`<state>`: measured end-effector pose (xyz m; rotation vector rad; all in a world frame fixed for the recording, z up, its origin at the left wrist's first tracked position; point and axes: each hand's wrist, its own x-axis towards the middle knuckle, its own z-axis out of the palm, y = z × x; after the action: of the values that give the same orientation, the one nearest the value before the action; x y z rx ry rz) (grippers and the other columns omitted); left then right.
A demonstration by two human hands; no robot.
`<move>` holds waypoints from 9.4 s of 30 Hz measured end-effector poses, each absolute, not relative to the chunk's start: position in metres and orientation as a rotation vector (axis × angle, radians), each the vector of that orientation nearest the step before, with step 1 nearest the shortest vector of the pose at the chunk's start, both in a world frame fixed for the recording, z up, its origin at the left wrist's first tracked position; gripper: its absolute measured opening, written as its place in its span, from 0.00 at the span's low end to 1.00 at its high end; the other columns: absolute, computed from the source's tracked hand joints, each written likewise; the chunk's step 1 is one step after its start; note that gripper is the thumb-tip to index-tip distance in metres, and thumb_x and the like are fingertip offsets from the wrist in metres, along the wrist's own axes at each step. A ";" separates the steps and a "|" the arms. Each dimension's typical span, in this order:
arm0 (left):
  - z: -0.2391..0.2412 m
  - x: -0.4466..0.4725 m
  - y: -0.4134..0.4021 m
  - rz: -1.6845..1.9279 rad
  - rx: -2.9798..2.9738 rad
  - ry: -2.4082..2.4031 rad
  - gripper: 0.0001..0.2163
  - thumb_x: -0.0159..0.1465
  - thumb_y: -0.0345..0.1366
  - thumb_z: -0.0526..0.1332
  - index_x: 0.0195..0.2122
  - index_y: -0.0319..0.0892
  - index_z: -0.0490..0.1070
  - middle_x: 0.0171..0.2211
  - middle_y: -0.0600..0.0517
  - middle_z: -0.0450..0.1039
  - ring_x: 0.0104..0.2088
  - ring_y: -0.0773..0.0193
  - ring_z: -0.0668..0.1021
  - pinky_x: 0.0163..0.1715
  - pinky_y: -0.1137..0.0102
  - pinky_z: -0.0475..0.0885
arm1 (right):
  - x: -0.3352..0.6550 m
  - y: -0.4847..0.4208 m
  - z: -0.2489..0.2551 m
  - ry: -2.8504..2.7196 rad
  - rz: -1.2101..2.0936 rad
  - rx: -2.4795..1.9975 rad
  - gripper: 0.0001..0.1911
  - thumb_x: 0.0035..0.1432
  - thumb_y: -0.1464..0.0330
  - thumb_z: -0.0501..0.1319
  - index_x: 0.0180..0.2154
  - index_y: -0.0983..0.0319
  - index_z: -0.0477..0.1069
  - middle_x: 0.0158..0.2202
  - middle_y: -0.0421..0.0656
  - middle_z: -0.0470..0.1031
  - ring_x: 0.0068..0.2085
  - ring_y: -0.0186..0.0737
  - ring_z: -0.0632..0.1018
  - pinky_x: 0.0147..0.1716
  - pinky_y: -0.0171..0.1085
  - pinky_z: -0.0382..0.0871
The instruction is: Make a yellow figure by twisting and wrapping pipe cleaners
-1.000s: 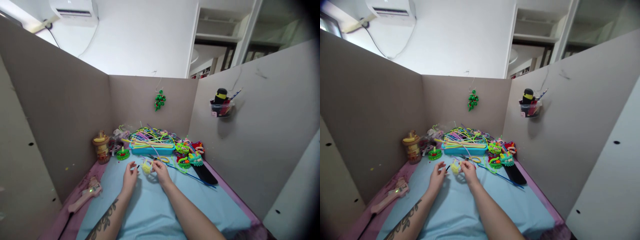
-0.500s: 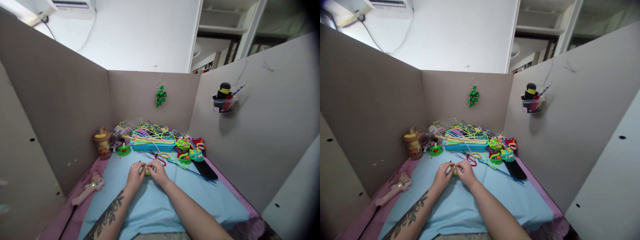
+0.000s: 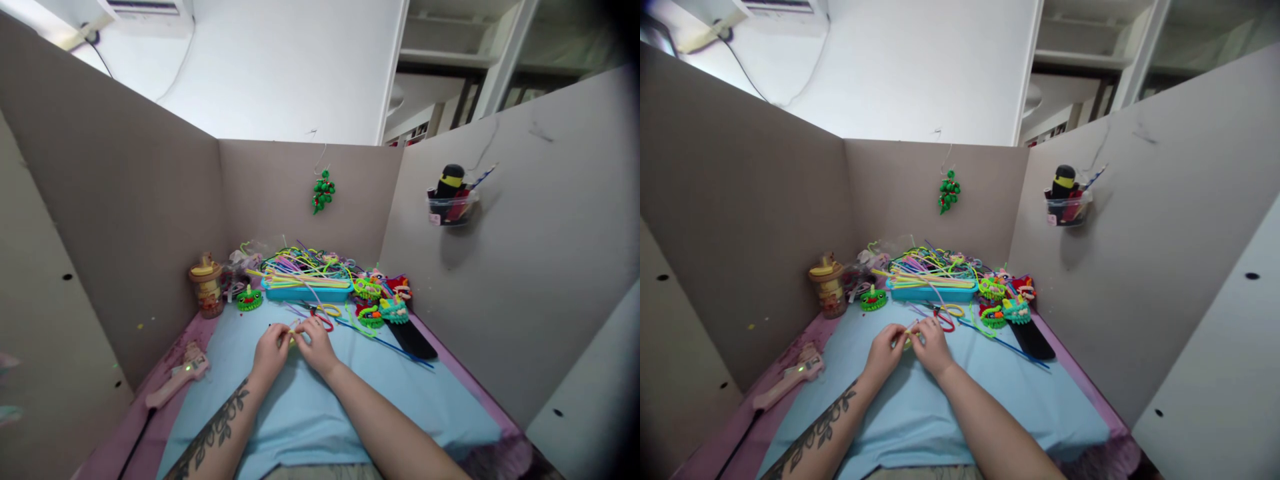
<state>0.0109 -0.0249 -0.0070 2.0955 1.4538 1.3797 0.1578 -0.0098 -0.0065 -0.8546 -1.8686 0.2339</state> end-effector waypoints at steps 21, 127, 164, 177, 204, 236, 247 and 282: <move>-0.005 0.015 -0.025 1.522 1.846 1.329 0.06 0.58 0.38 0.57 0.33 0.42 0.70 0.31 0.50 0.70 0.31 0.64 0.73 0.30 0.71 0.69 | 0.159 -0.005 -0.008 -1.744 0.254 -0.872 0.07 0.51 0.75 0.55 0.25 0.60 0.67 0.27 0.41 0.69 0.35 0.40 0.69 0.40 0.39 0.62; 0.001 0.010 -0.025 1.328 2.217 1.316 0.10 0.62 0.38 0.52 0.29 0.42 0.70 0.30 0.48 0.71 0.36 0.59 0.72 0.40 0.64 0.65 | 0.168 -0.002 -0.006 -1.966 0.715 -0.723 0.12 0.58 0.63 0.56 0.25 0.62 0.66 0.30 0.40 0.66 0.35 0.35 0.69 0.38 0.35 0.63; -0.005 0.006 -0.008 1.312 0.831 1.023 0.13 0.50 0.42 0.66 0.31 0.38 0.70 0.28 0.52 0.74 0.26 0.70 0.74 0.27 0.75 0.68 | 0.168 0.001 -0.010 -1.506 0.624 -0.906 0.09 0.51 0.69 0.57 0.37 0.60 0.69 0.41 0.45 0.66 0.42 0.40 0.70 0.36 0.34 0.66; -0.009 0.006 -0.007 1.465 1.073 1.163 0.21 0.51 0.48 0.62 0.42 0.39 0.70 0.38 0.47 0.74 0.33 0.64 0.75 0.30 0.71 0.69 | 0.167 -0.003 -0.007 -1.668 0.569 -0.872 0.04 0.55 0.69 0.57 0.28 0.61 0.68 0.46 0.45 0.60 0.50 0.41 0.65 0.53 0.42 0.57; -0.023 0.012 -0.013 1.367 1.845 1.233 0.17 0.54 0.28 0.55 0.46 0.41 0.61 0.42 0.47 0.69 0.40 0.62 0.73 0.41 0.66 0.68 | 0.166 0.000 -0.016 -1.754 0.402 -0.922 0.04 0.53 0.73 0.58 0.30 0.59 0.70 0.45 0.45 0.63 0.49 0.42 0.66 0.52 0.44 0.58; -0.016 0.009 -0.016 1.445 1.843 1.171 0.23 0.55 0.30 0.56 0.53 0.40 0.55 0.44 0.45 0.65 0.45 0.60 0.71 0.47 0.63 0.66 | 0.171 0.004 -0.014 -1.948 0.226 -0.867 0.13 0.53 0.77 0.58 0.35 0.55 0.76 0.35 0.44 0.69 0.42 0.43 0.67 0.43 0.43 0.63; -0.011 0.006 -0.017 1.483 2.089 1.498 0.16 0.59 0.35 0.56 0.48 0.39 0.62 0.44 0.44 0.65 0.43 0.57 0.71 0.45 0.61 0.67 | 0.170 0.002 -0.012 -1.861 0.115 -0.989 0.08 0.55 0.74 0.58 0.31 0.59 0.74 0.33 0.44 0.67 0.39 0.42 0.67 0.41 0.40 0.61; -0.002 0.009 -0.014 1.380 1.364 1.089 0.15 0.46 0.40 0.66 0.31 0.39 0.65 0.20 0.57 0.68 0.22 0.69 0.72 0.25 0.74 0.65 | 0.168 0.002 -0.014 -1.869 0.253 -0.931 0.06 0.54 0.74 0.57 0.28 0.59 0.71 0.30 0.41 0.72 0.37 0.41 0.69 0.40 0.40 0.61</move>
<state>0.0091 -0.0137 -0.0023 1.3635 1.0894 1.3798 0.1677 0.0023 -0.0139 -0.9308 -1.8686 0.2527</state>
